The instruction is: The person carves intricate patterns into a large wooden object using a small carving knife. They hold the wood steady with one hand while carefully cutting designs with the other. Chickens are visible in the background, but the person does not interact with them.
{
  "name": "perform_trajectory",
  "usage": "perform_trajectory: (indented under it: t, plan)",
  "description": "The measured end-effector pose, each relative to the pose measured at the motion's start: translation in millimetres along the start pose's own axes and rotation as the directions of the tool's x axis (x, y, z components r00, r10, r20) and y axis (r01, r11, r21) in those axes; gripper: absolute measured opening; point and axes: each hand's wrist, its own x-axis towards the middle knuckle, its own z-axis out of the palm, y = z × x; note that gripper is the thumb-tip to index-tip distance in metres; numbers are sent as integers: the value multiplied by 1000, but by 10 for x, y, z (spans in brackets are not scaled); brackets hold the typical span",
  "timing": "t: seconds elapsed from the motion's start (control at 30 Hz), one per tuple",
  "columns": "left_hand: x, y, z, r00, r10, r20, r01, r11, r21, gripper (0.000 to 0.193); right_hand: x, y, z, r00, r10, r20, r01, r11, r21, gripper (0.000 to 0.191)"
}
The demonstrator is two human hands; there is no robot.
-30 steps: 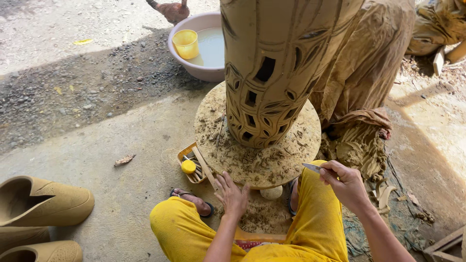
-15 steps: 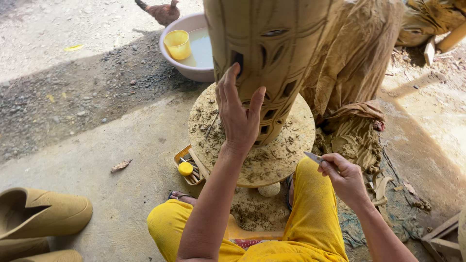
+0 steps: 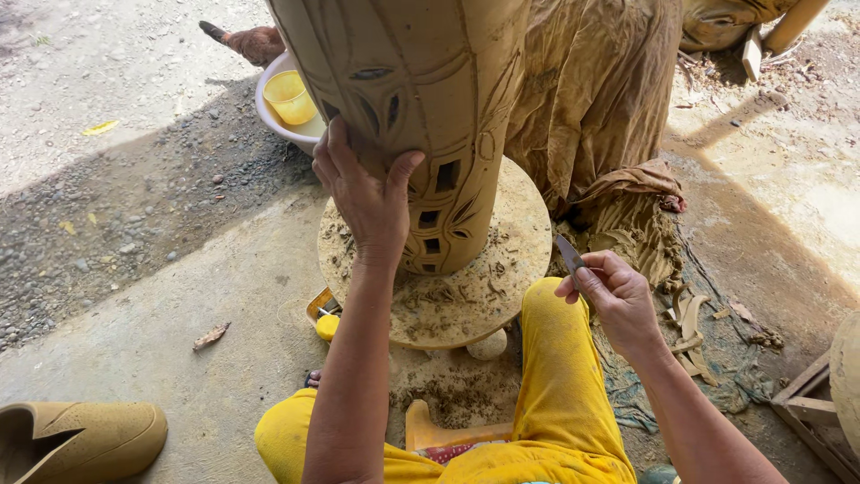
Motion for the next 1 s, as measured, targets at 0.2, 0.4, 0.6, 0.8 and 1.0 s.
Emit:
perform_trajectory:
  t: [0.2, 0.4, 0.6, 0.8, 1.0]
  plan:
    - [-69, 29, 46, 1000, -11, 28, 9, 998, 62, 126, 43, -80, 12, 999, -24, 42, 23, 999, 22, 13]
    - [-77, -25, 26, 993, 37, 109, -49, 993, 106, 137, 135, -259, 149, 993, -110, 41, 113, 990, -88, 20]
    - [23, -94, 57, 992, 58, 114, -70, 992, 101, 138, 286, -499, 424, 963, -260, 73, 264, 963, -49, 15]
    - [40, -89, 174, 997, 56, 59, -62, 993, 100, 142, 324, -684, 698, 953, -293, 77, 297, 857, -420, 6]
    - [77, -94, 121, 993, 85, 79, -93, 991, 99, 140, 474, -803, 793, 748, -640, 176, 632, 605, -484, 7]
